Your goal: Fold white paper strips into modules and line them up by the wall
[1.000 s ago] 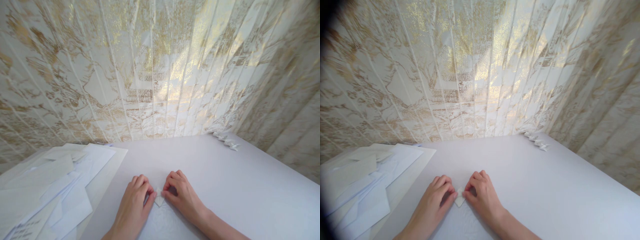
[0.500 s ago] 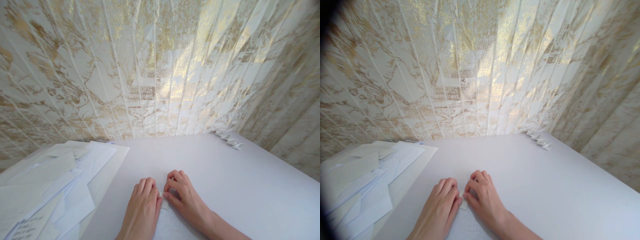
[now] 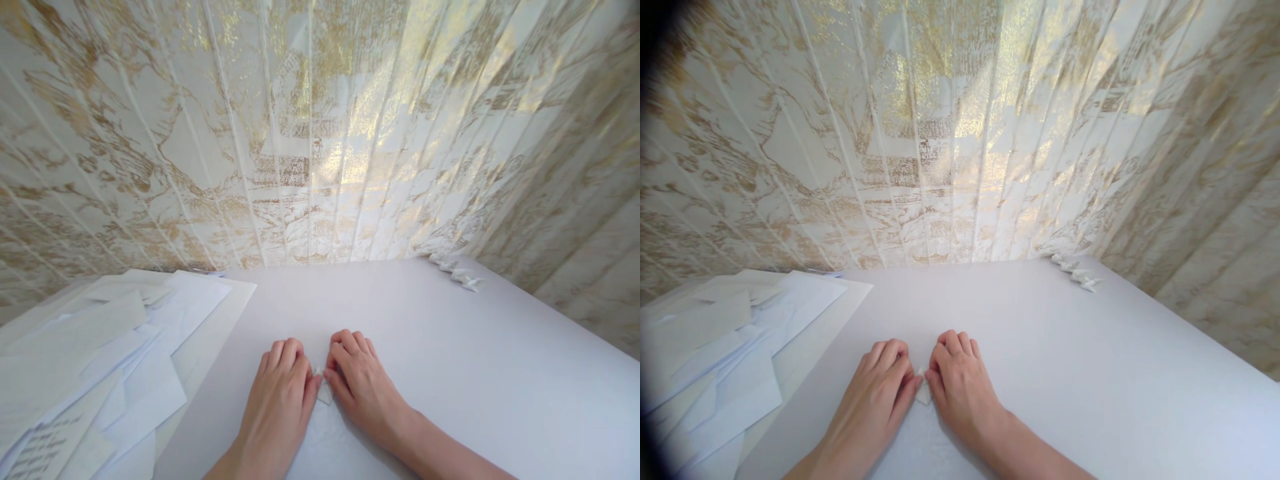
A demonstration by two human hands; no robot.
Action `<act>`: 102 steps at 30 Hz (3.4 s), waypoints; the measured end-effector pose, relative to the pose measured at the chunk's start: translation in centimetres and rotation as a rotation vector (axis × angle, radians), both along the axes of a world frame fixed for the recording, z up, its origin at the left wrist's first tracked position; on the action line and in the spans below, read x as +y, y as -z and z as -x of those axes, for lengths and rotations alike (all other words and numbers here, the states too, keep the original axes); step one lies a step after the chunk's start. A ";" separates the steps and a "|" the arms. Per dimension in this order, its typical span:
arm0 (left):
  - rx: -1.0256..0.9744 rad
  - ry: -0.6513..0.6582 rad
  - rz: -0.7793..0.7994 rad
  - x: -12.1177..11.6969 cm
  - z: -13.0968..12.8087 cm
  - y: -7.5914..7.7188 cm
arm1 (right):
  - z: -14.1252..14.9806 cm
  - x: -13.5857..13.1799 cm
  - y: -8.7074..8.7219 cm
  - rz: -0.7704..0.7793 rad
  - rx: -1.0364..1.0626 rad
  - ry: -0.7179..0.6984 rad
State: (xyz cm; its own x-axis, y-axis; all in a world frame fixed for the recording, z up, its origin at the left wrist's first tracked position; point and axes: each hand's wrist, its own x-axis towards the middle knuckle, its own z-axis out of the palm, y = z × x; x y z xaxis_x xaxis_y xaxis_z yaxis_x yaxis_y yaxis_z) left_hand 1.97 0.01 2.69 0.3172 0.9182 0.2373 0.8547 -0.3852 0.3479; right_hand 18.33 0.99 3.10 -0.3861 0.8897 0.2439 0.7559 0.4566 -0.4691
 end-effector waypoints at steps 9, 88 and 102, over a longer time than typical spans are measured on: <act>0.000 -0.013 -0.022 0.4 0.1 0.5 | 0.1 -0.1 0.3 -0.054 -0.047 -0.017; -0.250 0.153 0.059 0.6 1.8 -0.1 | -0.9 0.4 0.0 -0.225 -0.247 -0.179; -0.165 0.160 0.062 0.7 1.7 -0.1 | -1.1 0.0 -0.8 -0.100 -0.067 -0.193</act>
State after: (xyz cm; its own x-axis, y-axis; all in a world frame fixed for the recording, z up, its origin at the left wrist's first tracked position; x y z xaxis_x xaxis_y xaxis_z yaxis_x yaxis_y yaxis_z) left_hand 0.22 0.68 2.79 0.4219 0.8737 0.2423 0.7142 -0.4849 0.5048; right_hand 19.44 1.03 3.88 -0.5653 0.7702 0.2953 0.6775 0.6378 -0.3663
